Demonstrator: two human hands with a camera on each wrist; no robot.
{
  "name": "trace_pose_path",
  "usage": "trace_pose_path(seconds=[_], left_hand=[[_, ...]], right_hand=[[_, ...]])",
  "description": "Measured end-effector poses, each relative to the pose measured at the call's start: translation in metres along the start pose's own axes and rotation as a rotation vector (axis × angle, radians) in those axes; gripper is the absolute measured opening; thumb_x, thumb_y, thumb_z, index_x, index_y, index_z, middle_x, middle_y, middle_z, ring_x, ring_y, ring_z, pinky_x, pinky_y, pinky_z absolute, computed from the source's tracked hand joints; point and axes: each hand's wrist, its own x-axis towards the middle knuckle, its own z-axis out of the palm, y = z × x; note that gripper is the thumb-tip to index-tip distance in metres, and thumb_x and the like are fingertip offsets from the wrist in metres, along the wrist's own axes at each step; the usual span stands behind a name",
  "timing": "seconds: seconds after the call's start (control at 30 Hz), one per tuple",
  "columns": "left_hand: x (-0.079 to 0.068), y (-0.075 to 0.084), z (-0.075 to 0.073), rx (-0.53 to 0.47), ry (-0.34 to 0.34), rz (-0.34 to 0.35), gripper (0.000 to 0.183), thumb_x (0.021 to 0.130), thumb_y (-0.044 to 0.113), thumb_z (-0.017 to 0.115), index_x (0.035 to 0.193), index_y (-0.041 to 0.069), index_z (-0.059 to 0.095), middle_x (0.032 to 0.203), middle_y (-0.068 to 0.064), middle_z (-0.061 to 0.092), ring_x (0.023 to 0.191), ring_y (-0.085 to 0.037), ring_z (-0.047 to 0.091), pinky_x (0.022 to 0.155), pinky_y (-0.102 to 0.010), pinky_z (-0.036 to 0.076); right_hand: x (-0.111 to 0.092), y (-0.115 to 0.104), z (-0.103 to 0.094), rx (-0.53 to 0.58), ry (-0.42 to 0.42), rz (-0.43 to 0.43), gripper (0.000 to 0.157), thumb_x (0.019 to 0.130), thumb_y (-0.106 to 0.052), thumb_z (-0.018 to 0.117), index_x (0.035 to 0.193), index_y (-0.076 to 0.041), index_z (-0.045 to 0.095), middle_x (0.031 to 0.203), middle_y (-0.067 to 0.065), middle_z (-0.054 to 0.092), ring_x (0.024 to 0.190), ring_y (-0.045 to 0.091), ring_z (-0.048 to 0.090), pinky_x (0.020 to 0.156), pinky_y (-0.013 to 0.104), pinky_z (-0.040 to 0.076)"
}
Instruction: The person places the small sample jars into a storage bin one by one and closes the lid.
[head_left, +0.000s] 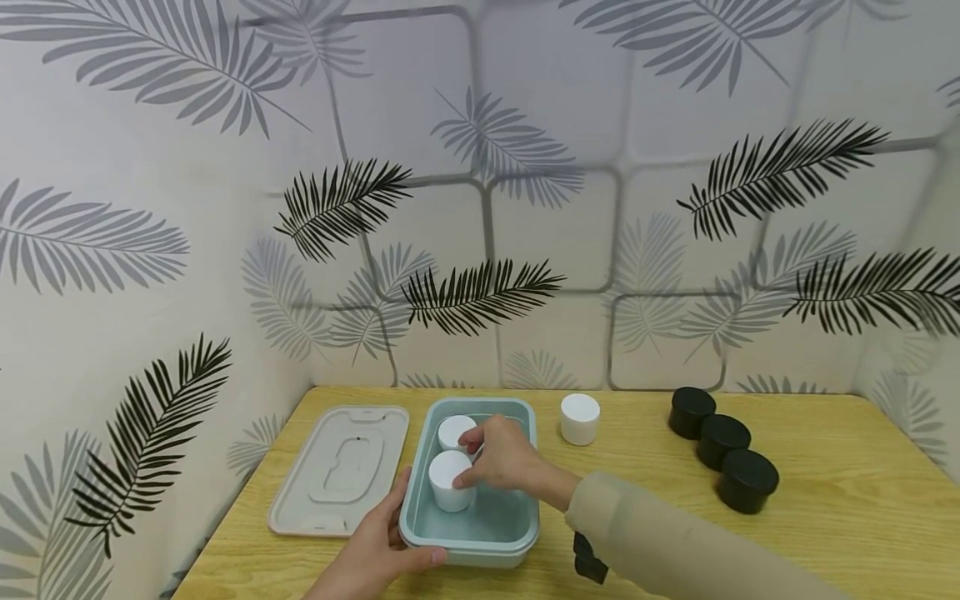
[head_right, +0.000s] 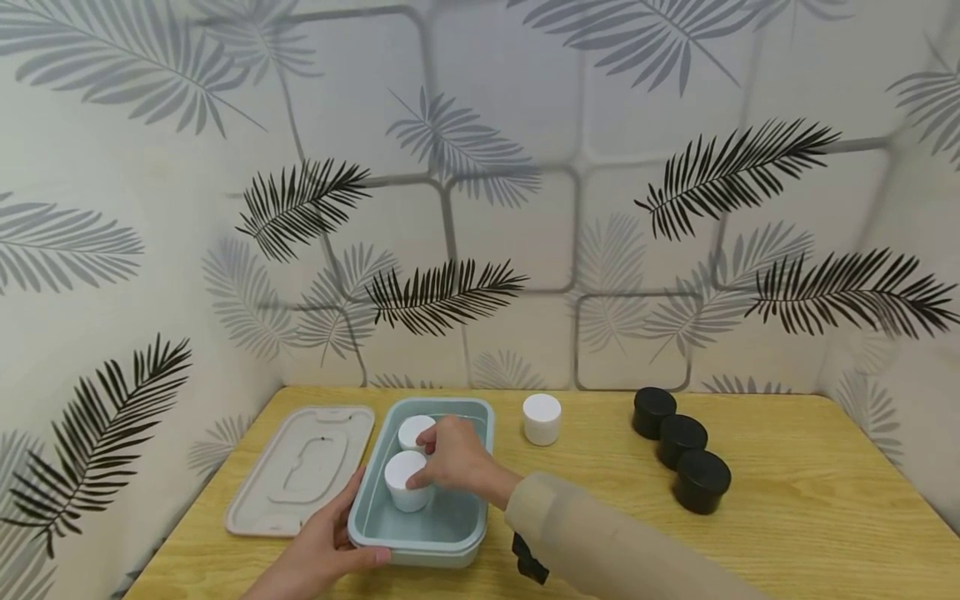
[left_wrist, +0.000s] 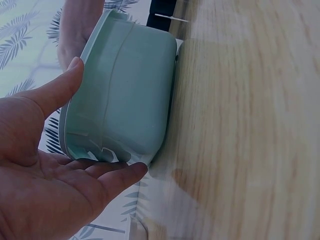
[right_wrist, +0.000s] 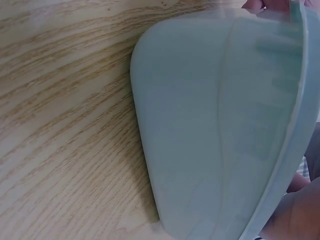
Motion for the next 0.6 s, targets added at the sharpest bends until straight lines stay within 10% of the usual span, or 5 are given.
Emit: trace_pose_path(seconds=[0.4,0.6], left_hand=[[0.001,0.0,0.0,0.014,0.013,-0.033,0.116,0.094,0.016,0.084,0.168,0.003,-0.004,0.166,-0.034,0.024,0.135,-0.042,0.054,0.098,-0.031,0.055],[0.0,0.002,0.002,0.038,0.033,-0.035,0.119,0.092,0.02,0.086,0.168,0.003,-0.003,0.165,-0.034,0.026,0.135,-0.041,0.054,0.099,-0.032,0.054]], right_hand=[[0.001,0.002,-0.005,0.02,0.025,-0.05,0.045,0.07,-0.013,0.1,0.108,0.001,0.08,0.091,0.005,0.074,0.081,0.014,0.066,0.071,0.03,0.057],[0.001,0.011,-0.038,0.038,0.094,-0.093,0.041,0.075,-0.019,0.098,0.109,-0.004,0.082,0.096,0.007,0.075,0.078,0.013,0.066,0.067,0.028,0.056]])
